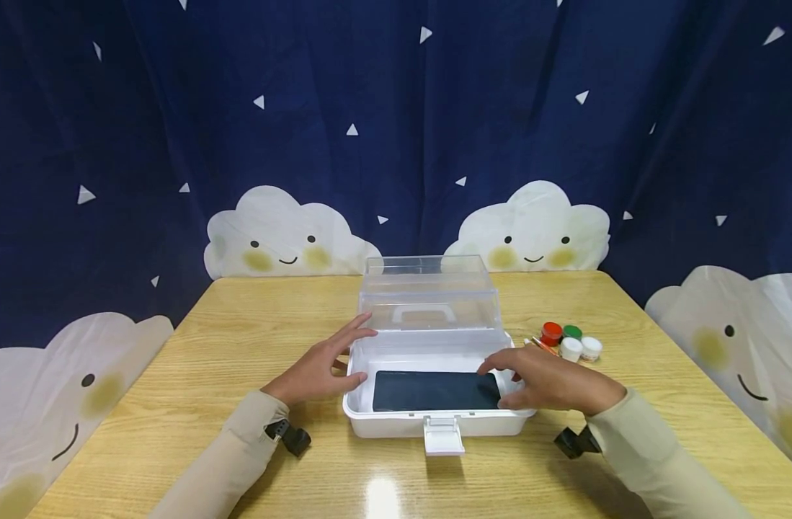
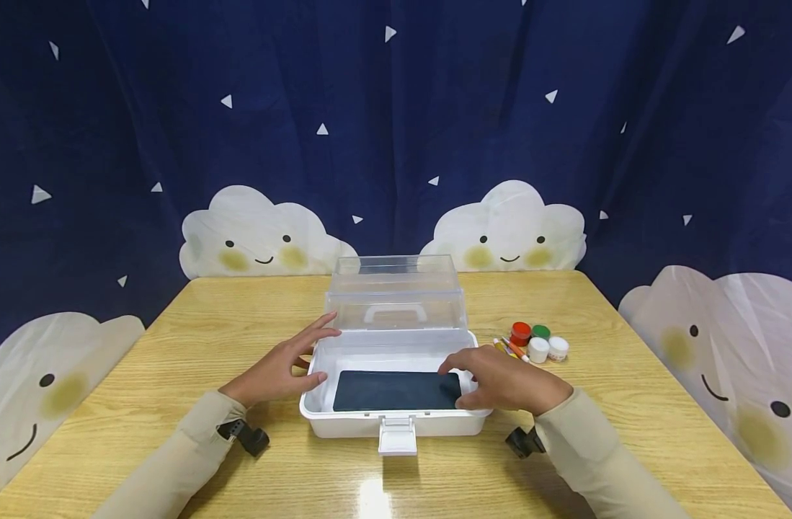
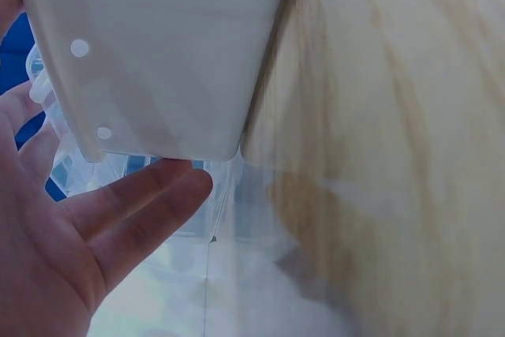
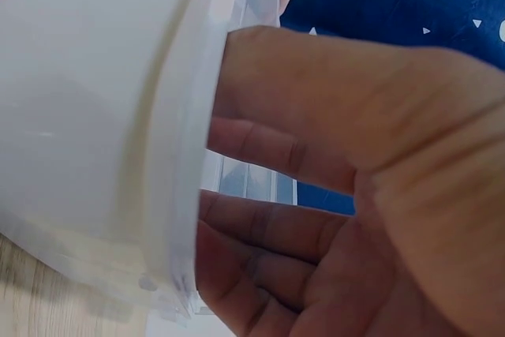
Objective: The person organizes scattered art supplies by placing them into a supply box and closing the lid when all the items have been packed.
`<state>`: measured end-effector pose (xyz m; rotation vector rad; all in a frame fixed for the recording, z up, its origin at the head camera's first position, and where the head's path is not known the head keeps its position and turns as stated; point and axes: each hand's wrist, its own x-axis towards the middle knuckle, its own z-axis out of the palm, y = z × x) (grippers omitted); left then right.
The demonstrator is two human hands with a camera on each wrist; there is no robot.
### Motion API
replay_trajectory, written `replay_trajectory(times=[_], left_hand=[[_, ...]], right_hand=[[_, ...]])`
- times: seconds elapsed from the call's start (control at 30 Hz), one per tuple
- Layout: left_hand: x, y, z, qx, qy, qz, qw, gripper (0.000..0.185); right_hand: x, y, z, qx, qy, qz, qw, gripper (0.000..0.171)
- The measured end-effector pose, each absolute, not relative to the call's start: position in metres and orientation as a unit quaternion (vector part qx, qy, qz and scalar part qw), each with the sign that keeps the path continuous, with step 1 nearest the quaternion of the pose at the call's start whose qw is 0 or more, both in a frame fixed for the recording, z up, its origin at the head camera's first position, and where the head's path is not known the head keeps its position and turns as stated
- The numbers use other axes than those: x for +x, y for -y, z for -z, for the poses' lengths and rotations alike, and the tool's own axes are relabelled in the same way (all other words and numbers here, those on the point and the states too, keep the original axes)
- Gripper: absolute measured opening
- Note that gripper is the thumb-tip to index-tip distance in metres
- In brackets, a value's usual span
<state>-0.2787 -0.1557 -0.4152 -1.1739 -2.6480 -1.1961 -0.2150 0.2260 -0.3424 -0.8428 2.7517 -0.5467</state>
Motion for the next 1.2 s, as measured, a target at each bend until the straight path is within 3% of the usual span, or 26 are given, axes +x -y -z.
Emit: replay_trajectory(times=[1.2], left_hand=[[-0.2759,0.156,0.4134,-0.389,0.839,0.38,0.007,0.067]], right_hand=[[-0.2106,-0.2265,0.3381,-0.29,-0.931,0.185,0.12,0.06]])
